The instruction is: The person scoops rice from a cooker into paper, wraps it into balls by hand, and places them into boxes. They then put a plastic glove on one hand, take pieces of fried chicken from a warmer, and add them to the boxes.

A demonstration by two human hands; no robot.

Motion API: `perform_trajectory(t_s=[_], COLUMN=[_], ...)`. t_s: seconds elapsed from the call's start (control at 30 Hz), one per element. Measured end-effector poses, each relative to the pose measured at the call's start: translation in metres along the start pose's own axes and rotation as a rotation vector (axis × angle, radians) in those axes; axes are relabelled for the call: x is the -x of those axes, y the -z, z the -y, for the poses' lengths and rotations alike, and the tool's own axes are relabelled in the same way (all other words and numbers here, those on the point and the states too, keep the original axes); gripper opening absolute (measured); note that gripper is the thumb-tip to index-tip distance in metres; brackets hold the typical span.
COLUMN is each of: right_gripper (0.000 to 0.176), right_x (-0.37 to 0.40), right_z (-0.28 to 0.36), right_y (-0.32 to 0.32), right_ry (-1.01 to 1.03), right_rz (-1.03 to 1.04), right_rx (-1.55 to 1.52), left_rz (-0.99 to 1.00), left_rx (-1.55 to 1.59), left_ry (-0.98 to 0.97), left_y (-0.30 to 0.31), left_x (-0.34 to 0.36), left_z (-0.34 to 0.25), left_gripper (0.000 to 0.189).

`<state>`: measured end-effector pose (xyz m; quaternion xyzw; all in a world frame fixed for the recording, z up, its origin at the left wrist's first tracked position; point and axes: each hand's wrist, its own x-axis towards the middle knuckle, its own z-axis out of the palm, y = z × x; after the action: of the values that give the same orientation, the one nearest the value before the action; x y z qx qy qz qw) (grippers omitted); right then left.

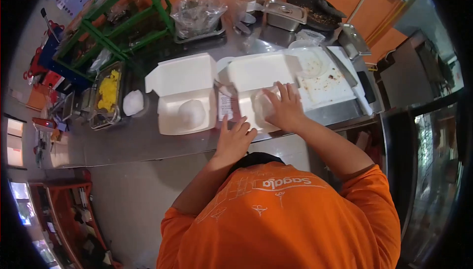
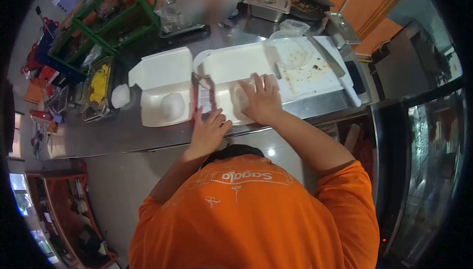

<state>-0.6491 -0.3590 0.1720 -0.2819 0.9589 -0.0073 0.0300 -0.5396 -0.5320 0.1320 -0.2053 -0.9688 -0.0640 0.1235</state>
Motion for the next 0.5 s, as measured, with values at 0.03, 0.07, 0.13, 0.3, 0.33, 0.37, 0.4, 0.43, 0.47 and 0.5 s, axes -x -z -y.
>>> perform_trajectory(t_s=[0.03,0.07,0.13,0.3,0.33,0.37,0.4,0.43,0.47,0.5], right_gripper=[0.08,0.08,0.08,0.079,0.073,0.069,0.066,0.063,0.056,0.054], right_x=[-0.001,-0.004,-0.011,0.002,0.007,0.013,0.019,0.034,0.042,0.055], right_z=[0.002,0.006,0.016,0.055,0.055,0.056,0.054,0.066,0.072,0.079], right_y=[-0.007,-0.008,-0.006,-0.012,-0.01,0.0,-0.019,-0.004,-0.022,-0.03], right_ry=[0.076,0.022,-0.089,-0.427,-0.462,-0.444,-0.432,-0.435,-0.403,-0.359], right_rz=[0.039,0.137,0.33,-0.02,-0.113,-0.151,-0.323,-0.382,-0.479,-0.469], right_rx=[0.044,-0.054,-0.241,-0.034,-0.136,-0.172,-0.233,-0.413,-0.444,-0.429], left_rz=[0.011,0.022,0.013,-0.285,-0.394,-0.55,-0.509,-0.453,-0.293,-0.15], left_rx=[0.014,0.023,0.051,0.117,0.299,0.522,0.4,0.28,0.17,0.144], left_ry=[-0.033,-0.058,-0.148,-0.167,0.133,0.409,0.527,0.641,0.613,0.513], left_y=[0.0,-0.001,-0.005,0.033,0.071,0.108,0.087,0.067,0.039,0.027], left_x=[0.0,0.003,0.01,0.067,0.065,0.062,0.079,0.096,0.11,0.115], left_z=[0.007,0.015,0.027,0.104,0.125,0.145,0.214,0.282,0.338,0.373], left_gripper=[0.019,0.02,0.028,0.035,0.034,0.034,0.04,0.047,0.052,0.068])
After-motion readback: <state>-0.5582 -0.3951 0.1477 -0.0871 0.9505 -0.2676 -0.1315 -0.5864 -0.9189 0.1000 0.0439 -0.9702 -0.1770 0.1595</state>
